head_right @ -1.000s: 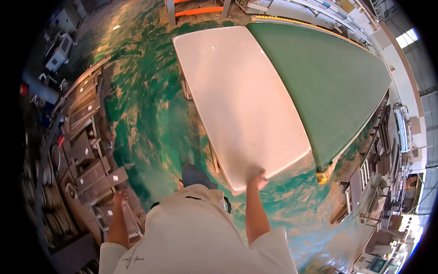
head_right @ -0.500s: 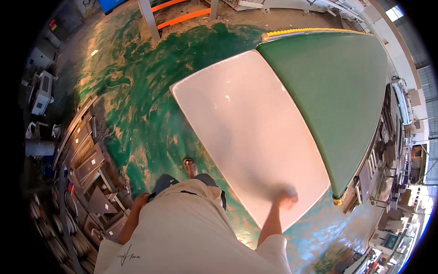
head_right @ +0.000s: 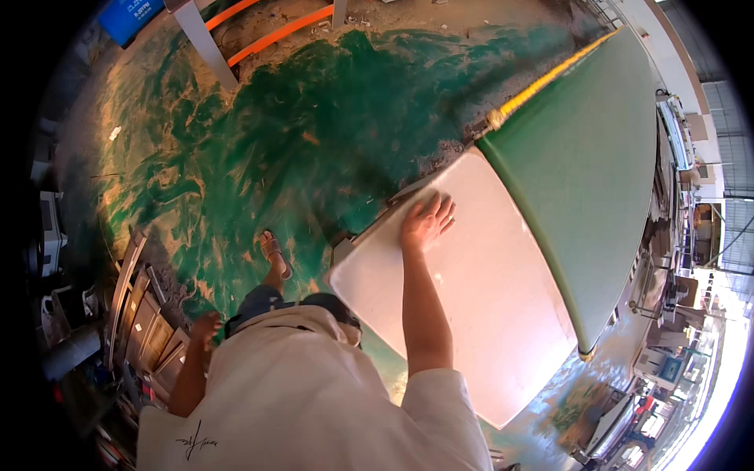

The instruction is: The person picks up wooden planks from a work surface and carries them to a stack on a pallet, then walks to a piece of machinery and interacts with its control panel and frame.

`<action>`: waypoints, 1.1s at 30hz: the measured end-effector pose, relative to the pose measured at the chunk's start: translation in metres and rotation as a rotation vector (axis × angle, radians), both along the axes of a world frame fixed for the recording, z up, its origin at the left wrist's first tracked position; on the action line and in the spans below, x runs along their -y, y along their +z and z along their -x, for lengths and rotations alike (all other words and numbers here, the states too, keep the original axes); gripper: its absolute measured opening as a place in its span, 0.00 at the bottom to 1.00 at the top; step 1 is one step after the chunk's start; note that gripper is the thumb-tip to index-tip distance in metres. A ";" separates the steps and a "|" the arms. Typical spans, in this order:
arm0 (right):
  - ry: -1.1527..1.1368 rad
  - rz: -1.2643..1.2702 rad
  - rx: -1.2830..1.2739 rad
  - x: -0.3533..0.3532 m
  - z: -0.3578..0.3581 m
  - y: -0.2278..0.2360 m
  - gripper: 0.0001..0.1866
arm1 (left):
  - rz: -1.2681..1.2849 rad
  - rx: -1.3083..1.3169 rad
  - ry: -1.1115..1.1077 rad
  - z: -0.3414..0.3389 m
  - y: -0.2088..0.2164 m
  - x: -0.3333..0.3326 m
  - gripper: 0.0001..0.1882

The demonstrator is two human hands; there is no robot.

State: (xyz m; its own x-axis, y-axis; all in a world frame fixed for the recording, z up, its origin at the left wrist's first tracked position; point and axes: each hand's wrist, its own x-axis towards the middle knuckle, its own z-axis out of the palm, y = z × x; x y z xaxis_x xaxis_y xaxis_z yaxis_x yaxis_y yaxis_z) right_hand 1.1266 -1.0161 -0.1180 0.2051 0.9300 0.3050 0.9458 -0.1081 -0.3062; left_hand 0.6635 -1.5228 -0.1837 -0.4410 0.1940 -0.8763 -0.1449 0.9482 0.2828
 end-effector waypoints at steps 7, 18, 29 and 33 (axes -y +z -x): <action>-0.073 0.094 0.049 -0.033 0.015 0.001 0.26 | -0.104 -0.047 0.021 0.166 0.019 -0.166 0.18; -0.036 0.141 0.037 -0.064 0.023 0.011 0.26 | -0.048 0.114 -0.686 0.074 -0.021 -0.521 0.22; -0.383 0.284 0.050 -0.079 0.021 -0.002 0.29 | -0.175 0.289 -0.823 0.003 -0.112 -0.708 0.17; -0.575 0.301 -0.003 -0.113 0.033 -0.006 0.31 | -0.234 0.080 -1.287 0.024 -0.145 -0.731 0.16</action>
